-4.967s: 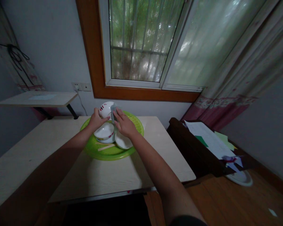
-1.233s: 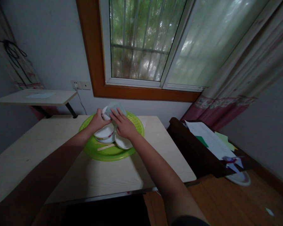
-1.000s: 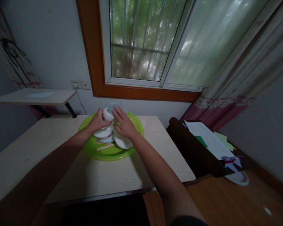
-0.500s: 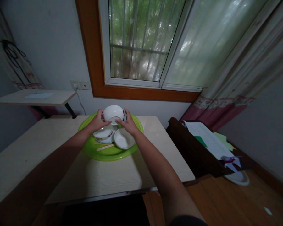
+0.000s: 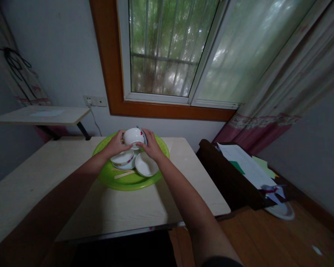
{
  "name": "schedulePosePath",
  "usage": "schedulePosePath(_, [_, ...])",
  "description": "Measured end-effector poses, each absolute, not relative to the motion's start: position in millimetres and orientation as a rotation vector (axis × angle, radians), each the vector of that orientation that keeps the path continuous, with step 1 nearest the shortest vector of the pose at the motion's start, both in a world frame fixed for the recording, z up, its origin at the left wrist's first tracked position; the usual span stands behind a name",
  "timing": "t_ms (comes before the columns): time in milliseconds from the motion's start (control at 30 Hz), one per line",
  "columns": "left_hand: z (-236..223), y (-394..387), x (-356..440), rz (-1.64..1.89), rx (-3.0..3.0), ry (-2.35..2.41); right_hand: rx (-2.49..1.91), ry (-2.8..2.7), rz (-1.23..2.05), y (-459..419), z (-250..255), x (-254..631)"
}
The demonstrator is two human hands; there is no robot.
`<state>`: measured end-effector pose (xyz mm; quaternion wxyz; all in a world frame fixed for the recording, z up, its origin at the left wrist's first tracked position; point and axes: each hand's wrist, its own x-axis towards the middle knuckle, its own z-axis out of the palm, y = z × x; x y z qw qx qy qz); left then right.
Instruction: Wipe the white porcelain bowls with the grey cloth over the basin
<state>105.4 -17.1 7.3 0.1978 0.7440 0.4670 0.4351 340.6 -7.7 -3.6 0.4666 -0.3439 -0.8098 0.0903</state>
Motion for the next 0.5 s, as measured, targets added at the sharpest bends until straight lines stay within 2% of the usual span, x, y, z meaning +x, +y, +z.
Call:
schedulePosePath(300, [4.3,-16.3,106.2,1.220,2.099,1.433,-0.683,-2.321,-0.086,-30.4,12.1,330.5])
schedulePosePath(500, [2.7,-12.4,105.7,1.245,2.090,1.426,-0.638,-2.413,-0.129,-36.6,14.4,325.1])
